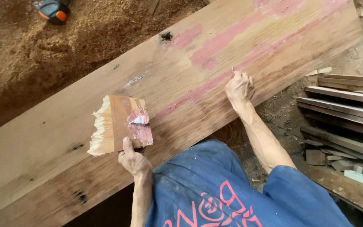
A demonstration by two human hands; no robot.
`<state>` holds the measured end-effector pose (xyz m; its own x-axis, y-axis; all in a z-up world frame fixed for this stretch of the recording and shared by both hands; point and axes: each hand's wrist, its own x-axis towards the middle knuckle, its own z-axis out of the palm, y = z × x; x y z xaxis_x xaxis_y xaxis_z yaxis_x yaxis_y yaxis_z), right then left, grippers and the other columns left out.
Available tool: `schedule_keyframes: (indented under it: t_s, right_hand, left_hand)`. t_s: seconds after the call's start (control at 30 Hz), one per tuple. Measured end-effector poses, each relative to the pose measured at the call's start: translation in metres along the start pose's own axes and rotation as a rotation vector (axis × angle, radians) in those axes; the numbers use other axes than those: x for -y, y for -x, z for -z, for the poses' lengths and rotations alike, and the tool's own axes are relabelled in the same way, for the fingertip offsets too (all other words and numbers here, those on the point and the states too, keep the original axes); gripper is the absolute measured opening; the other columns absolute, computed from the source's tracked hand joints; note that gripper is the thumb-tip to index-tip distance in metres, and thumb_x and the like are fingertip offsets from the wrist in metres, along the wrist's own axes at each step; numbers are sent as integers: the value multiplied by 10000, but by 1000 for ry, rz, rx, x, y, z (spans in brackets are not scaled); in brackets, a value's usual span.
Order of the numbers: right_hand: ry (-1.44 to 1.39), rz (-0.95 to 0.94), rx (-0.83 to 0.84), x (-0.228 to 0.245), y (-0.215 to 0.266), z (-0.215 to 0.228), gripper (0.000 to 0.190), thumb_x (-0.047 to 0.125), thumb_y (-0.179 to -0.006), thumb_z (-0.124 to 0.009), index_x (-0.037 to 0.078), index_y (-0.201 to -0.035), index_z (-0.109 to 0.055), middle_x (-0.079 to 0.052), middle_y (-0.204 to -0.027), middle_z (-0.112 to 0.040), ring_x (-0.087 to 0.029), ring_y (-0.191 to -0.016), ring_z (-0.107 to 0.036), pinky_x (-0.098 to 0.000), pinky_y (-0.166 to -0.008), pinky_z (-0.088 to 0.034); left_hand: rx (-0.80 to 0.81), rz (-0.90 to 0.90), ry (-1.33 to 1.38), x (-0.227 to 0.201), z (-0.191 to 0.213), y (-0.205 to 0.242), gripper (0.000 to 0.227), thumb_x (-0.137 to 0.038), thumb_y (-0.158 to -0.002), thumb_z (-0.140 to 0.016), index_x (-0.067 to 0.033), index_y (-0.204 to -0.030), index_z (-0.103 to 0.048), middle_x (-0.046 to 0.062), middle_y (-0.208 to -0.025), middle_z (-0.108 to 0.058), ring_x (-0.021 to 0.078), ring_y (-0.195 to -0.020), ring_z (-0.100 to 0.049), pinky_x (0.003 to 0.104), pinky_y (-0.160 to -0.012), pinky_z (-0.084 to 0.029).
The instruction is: The person flips a long wooden plank and applies a pink filler paste into surface cracks and holes using a small wooden block and a flexible scraper. The person repeatedly scoops filler and spreads it along the plank's surface.
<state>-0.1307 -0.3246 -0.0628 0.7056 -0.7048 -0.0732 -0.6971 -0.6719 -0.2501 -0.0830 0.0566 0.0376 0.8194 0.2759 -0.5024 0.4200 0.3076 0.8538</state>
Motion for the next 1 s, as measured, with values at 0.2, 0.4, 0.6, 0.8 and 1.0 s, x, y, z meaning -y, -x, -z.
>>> schedule_keyframes:
  t_s: [0.2, 0.4, 0.6, 0.8, 1.0]
  right_hand:
    - [8, 104, 52, 73, 15, -26, 194, 124, -811, -596, -25, -860, -709, -311, -927, -670, -456, -906, -621, -540, -767, -514]
    - [14, 389, 86, 187, 122, -57, 160, 89, -822, -580, -25, -862, -684, -246, -876, -666, -419, -866, -642, -520, -774, -541]
    - [-214, 407, 383, 257, 175, -31, 190, 153, -926, -608, 41, -975, -754, -232, -891, -708, -390, -834, -684, -491, -731, -547]
    - [-759, 533, 355, 297, 178, 38, 227, 9, -985, -624, -10, -1191, -718, -178, -1132, -746, -313, -1029, -735, -378, -887, -585]
    - [-757, 950, 128, 344, 222, 71, 250, -55, -971, -664, 12, -1210, -699, -138, -1165, -739, -281, -1032, -693, -366, -912, -569]
  left_hand:
    - [-84, -30, 4, -5, 40, -23, 350, -289, -1043, -603, 57, -1025, -650, 74, -944, -683, 141, -759, -639, 310, -632, -559]
    - [-158, -121, 1, -10, 79, -47, 365, -288, -1044, -634, 56, -930, -682, 45, -897, -674, 97, -760, -561, 280, -674, -477]
    - [-146, -68, 4, -30, 115, -58, 378, -297, -1023, -626, 44, -879, -704, 44, -869, -695, 97, -741, -573, 278, -660, -472]
    - [-103, 19, 103, -51, 145, -64, 363, -280, -1021, -616, 51, -901, -702, 63, -873, -703, 113, -734, -606, 288, -655, -502]
    - [18, 13, 201, -65, 151, -73, 337, -282, -1024, -602, 31, -970, -714, 37, -915, -713, 95, -780, -629, 270, -700, -521]
